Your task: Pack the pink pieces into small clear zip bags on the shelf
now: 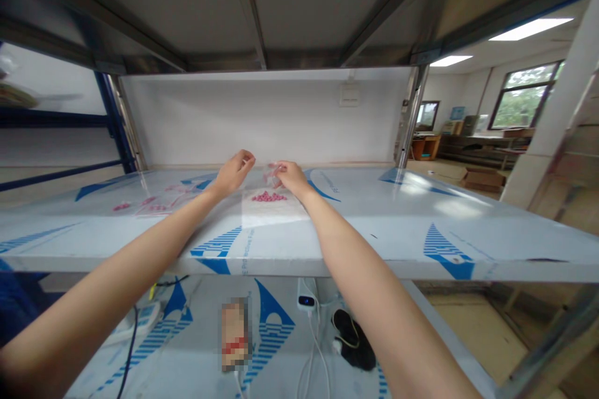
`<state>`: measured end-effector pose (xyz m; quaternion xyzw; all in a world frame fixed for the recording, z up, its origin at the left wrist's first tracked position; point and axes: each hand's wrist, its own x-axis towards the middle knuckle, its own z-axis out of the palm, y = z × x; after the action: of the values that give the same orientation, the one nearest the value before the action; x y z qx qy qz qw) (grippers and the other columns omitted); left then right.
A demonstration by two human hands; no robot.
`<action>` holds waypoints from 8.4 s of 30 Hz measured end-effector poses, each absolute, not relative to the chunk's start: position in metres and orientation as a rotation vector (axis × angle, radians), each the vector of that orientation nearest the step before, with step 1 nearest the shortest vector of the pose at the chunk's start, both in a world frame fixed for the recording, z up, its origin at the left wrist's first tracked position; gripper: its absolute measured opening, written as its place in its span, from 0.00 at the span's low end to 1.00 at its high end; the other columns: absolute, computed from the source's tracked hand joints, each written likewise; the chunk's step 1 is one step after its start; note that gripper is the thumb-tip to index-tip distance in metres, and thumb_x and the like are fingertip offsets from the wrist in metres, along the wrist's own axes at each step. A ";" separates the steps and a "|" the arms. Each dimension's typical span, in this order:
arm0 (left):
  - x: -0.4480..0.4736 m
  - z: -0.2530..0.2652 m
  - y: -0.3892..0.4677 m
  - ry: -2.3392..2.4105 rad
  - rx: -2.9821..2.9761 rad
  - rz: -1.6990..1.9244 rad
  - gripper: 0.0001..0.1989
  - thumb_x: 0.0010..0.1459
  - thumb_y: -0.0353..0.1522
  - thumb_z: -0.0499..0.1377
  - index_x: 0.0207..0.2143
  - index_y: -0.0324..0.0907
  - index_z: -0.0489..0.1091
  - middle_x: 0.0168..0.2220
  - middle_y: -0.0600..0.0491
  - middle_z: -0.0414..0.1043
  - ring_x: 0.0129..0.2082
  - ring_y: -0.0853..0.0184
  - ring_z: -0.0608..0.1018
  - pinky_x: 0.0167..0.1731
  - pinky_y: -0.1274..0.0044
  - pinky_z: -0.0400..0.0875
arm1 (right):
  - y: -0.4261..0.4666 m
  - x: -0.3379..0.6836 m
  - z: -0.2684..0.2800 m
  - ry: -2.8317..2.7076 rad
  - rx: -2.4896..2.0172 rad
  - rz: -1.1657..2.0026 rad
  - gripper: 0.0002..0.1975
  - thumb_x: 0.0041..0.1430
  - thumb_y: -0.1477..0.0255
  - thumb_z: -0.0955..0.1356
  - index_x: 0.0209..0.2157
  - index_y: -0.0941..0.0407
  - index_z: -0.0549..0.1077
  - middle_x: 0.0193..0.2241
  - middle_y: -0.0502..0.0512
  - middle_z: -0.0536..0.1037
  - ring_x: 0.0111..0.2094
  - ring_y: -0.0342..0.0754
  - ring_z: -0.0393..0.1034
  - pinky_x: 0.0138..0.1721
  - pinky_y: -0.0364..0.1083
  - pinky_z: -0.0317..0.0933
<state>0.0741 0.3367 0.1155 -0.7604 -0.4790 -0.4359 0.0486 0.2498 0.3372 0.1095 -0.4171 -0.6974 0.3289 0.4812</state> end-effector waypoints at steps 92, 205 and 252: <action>0.055 0.117 0.339 -1.349 -3.149 -1.929 0.29 0.47 0.35 0.64 0.51 0.31 0.66 0.46 0.38 0.71 0.40 0.65 0.75 0.46 0.72 0.66 | 0.353 0.267 0.101 -1.445 -1.063 1.195 0.08 0.59 0.80 0.63 0.28 0.62 0.72 0.29 0.54 0.76 0.19 0.35 0.62 0.19 0.36 0.53; 0.072 0.118 0.335 -1.233 -3.197 -1.578 0.14 0.51 0.37 0.62 0.26 0.34 0.67 0.19 0.52 0.71 0.14 0.76 0.68 0.18 0.82 0.60 | 0.336 0.253 0.110 -1.799 -0.938 0.631 0.13 0.43 0.63 0.70 0.25 0.60 0.74 0.19 0.50 0.70 0.19 0.40 0.59 0.24 0.41 0.52; -0.020 0.117 0.285 -2.091 -1.591 -0.760 0.30 0.54 0.39 0.55 0.57 0.36 0.58 0.56 0.37 0.57 0.55 0.51 0.62 0.50 0.64 0.61 | 0.326 0.254 0.110 -1.872 -1.054 0.884 0.07 0.61 0.71 0.61 0.40 0.54 0.67 0.51 0.56 0.68 0.31 0.41 0.69 0.23 0.38 0.60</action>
<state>-0.0197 0.2847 0.1171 -0.5698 -0.7486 -0.2722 0.2019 0.2541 0.3258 0.1098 -0.4162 -0.7393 0.3491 0.3980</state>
